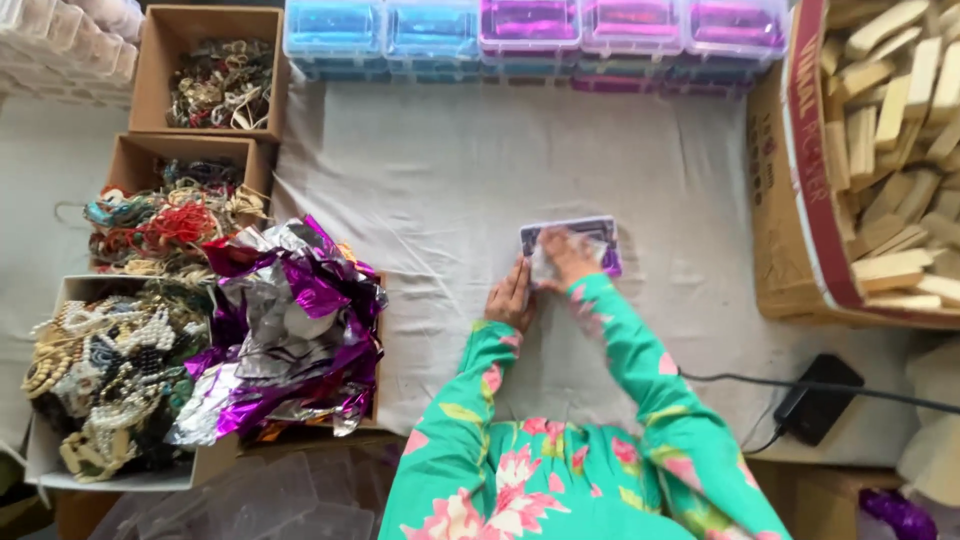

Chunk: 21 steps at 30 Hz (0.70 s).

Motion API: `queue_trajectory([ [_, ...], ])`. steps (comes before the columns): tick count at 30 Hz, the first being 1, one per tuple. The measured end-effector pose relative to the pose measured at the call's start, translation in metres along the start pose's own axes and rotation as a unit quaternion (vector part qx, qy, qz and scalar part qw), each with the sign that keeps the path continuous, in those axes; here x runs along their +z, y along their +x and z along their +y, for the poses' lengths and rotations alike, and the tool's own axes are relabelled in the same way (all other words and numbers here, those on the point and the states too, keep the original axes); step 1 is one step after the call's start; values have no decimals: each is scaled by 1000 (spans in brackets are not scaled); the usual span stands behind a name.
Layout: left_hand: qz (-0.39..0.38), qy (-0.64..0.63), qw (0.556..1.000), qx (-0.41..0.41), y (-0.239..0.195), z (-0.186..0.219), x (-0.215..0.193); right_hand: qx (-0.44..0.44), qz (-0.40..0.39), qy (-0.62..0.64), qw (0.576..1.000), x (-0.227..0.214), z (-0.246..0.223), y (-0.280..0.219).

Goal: The person wipes the inside of a small plastic container with a white cloth. They then place a purple metallic sheet and a brown metallic sheet inside the container, close the lid, and wipe the exterior. Finally, they pick up two small wooden blocks from a nearby box.

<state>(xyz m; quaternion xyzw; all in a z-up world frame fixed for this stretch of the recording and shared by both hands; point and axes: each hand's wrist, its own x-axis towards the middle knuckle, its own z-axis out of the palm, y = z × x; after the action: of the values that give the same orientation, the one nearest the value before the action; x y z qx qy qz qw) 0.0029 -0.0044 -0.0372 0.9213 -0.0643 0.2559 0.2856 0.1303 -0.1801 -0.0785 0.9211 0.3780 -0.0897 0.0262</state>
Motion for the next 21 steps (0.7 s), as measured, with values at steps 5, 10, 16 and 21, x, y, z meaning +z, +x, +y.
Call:
queue_trajectory([
  [5, -10, 27, 1000, -12, 8, 10, -13, 87, 132, -87, 984, -24, 27, -34],
  [10, -4, 24, 1000, -16, 8, 11, -12, 102, 146, 55, 982, -42, -10, -64],
  [16, -7, 40, 999, -16, 5, 9, -10, 94, 170, 65, 979, -48, -27, -78],
  [21, 6, 96, 995, 4, 31, 29, -12, 97, 273, 92, 953, -47, -27, -81],
])
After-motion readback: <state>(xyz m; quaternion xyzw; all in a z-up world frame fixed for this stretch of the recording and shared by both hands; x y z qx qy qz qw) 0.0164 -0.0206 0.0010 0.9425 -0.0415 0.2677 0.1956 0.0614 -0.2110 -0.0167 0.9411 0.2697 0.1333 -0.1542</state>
